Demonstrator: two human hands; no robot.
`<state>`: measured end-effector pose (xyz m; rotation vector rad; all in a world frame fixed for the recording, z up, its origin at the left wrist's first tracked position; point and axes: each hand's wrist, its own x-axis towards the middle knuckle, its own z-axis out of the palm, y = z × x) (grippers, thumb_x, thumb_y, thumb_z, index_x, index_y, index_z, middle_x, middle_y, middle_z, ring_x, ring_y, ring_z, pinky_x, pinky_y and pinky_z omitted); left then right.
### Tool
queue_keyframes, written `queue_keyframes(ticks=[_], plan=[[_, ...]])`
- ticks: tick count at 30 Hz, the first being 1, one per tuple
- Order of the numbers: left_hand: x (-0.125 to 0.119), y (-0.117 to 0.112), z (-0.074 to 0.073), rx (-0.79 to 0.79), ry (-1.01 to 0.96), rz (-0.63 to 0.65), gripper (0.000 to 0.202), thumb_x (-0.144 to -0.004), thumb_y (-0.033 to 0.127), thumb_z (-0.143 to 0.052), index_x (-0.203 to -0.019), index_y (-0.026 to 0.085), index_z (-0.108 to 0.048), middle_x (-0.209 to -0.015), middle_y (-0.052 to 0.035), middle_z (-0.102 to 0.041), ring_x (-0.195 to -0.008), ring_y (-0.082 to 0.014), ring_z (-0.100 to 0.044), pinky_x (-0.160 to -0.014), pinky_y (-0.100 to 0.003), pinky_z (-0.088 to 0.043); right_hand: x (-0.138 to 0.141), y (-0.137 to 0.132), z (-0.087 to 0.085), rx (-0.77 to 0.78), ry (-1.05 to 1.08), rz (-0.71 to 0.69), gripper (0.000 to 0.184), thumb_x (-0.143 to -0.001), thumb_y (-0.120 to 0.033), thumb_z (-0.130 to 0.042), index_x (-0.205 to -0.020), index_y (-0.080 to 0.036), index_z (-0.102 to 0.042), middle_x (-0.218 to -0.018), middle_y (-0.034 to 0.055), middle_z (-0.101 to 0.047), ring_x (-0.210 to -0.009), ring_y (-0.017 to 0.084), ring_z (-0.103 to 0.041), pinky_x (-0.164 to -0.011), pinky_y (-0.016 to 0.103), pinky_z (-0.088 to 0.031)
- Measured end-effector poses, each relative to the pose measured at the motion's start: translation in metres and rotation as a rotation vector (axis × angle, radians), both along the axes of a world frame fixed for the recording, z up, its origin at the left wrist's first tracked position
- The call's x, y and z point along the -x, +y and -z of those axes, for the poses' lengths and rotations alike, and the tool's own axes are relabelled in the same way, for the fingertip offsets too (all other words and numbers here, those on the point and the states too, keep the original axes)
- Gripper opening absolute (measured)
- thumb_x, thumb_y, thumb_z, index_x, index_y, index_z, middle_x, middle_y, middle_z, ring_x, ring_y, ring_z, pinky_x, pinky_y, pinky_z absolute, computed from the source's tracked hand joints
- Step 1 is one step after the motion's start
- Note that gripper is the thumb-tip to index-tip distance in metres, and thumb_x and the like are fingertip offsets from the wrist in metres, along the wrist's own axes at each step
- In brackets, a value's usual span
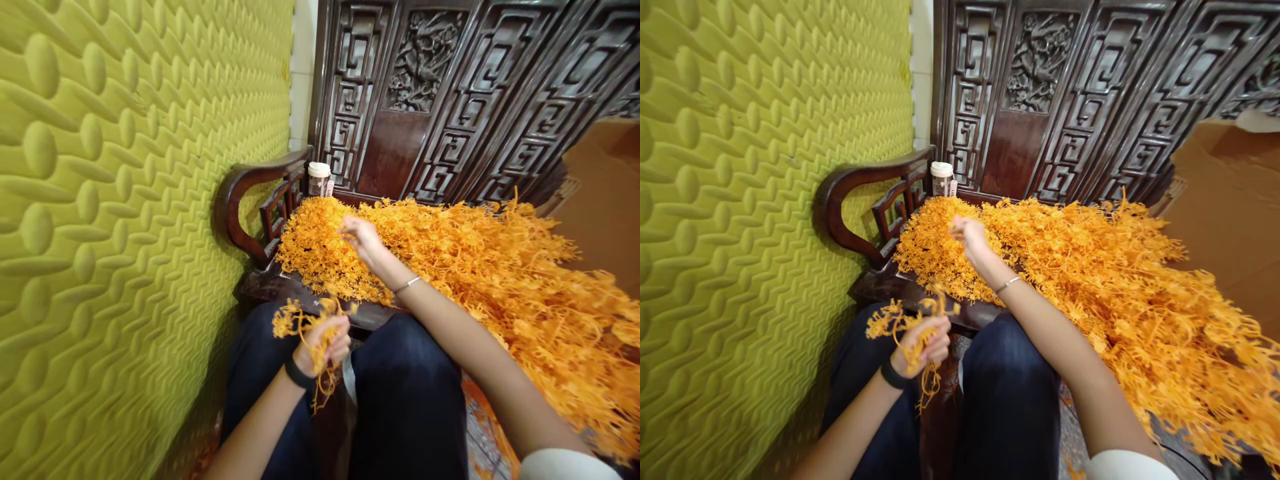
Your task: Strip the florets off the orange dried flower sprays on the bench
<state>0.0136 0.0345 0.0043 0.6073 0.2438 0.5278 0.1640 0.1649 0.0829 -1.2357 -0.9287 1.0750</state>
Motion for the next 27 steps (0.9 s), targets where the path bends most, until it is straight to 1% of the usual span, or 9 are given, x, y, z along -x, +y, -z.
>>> queue_keyframes(ticks=[2,4,7,10,13,16,21,23,27], plan=[[-0.004,-0.011,0.002,-0.070,0.046,0.104,0.044,-0.079,0.035,-0.053,-0.043,0.016,-0.036,-0.029,0.0057,-0.024,-0.026,-0.0030,-0.017,-0.036,-0.023,-0.007,-0.020,0.008,-0.002,-0.097,-0.027,0.204,0.012,-0.067,-0.024,-0.058,-0.062,-0.018,-0.049,-0.073,0.0002,-0.058,-0.062,0.008,-0.051,-0.058,0.021,-0.039],[-0.006,-0.018,0.002,-0.132,0.065,0.157,0.044,-0.075,0.038,-0.059,-0.042,0.016,-0.039,-0.029,0.0048,-0.028,-0.026,-0.0029,-0.021,-0.037,-0.024,-0.007,-0.037,0.011,0.000,-0.158,-0.121,0.260,0.014,-0.070,-0.032,-0.058,-0.069,-0.018,-0.054,-0.075,0.0006,-0.059,-0.057,0.007,-0.049,-0.056,0.022,-0.039],[-0.004,-0.015,-0.003,-0.162,0.084,0.156,0.045,-0.070,0.038,-0.062,-0.039,0.016,-0.040,-0.028,0.0043,-0.030,-0.027,-0.0029,-0.024,-0.037,-0.024,-0.009,-0.047,0.012,0.010,-0.212,-0.257,0.230,0.021,-0.067,-0.036,-0.063,-0.076,-0.017,-0.059,-0.067,-0.0007,-0.057,-0.051,0.007,-0.046,-0.056,0.024,-0.040],[-0.001,-0.009,-0.007,-0.159,0.096,0.120,0.044,-0.072,0.036,-0.060,-0.039,0.016,-0.039,-0.027,0.0046,-0.028,-0.027,-0.0029,-0.023,-0.037,-0.023,-0.009,-0.041,0.012,0.019,-0.193,-0.274,0.209,0.024,-0.066,-0.030,-0.064,-0.084,-0.014,-0.061,-0.069,0.0017,-0.059,-0.060,0.011,-0.055,-0.065,0.028,-0.046],[-0.001,-0.008,-0.007,-0.159,0.108,0.098,0.044,-0.071,0.036,-0.060,-0.039,0.016,-0.039,-0.028,0.0046,-0.029,-0.028,-0.0028,-0.023,-0.037,-0.023,-0.009,-0.033,0.012,0.021,-0.138,-0.232,0.156,0.038,-0.064,-0.024,-0.065,-0.100,-0.012,-0.059,-0.100,0.0110,-0.062,-0.089,0.018,-0.061,-0.085,0.032,-0.046],[-0.001,-0.009,-0.008,-0.159,0.109,0.090,0.043,-0.072,0.037,-0.060,-0.040,0.016,-0.040,-0.027,0.0052,-0.028,-0.028,-0.0032,-0.022,-0.038,-0.023,-0.009,-0.027,0.010,0.018,-0.144,-0.263,0.090,0.053,-0.063,-0.023,-0.068,-0.113,-0.017,-0.053,-0.130,0.0129,-0.048,-0.113,0.023,-0.052,-0.096,0.036,-0.041],[0.001,-0.009,-0.009,-0.150,0.107,0.054,0.043,-0.073,0.036,-0.058,-0.040,0.016,-0.039,-0.027,0.0057,-0.027,-0.028,-0.0034,-0.021,-0.038,-0.023,-0.009,-0.019,0.000,0.010,-0.120,-0.352,0.066,0.038,-0.067,-0.022,-0.065,-0.103,-0.014,-0.056,-0.120,0.0131,-0.055,-0.099,0.021,-0.059,-0.090,0.037,-0.046],[0.002,-0.008,-0.009,-0.147,0.104,0.045,0.043,-0.074,0.036,-0.057,-0.040,0.016,-0.038,-0.028,0.0056,-0.027,-0.028,-0.0036,-0.020,-0.038,-0.023,-0.009,-0.014,-0.008,0.005,-0.092,-0.394,-0.071,0.028,-0.071,-0.029,-0.064,-0.093,-0.012,-0.060,-0.104,0.0120,-0.062,-0.086,0.019,-0.062,-0.082,0.036,-0.048],[0.003,-0.006,-0.007,-0.107,0.064,0.021,0.045,-0.076,0.036,-0.053,-0.041,0.017,-0.034,-0.029,0.0058,-0.024,-0.029,-0.0034,-0.017,-0.038,-0.022,-0.009,-0.003,-0.028,-0.007,-0.030,-0.494,-0.844,0.039,-0.076,-0.049,-0.058,-0.087,-0.013,-0.066,-0.085,0.0066,-0.067,-0.076,0.016,-0.062,-0.074,0.030,-0.048]])
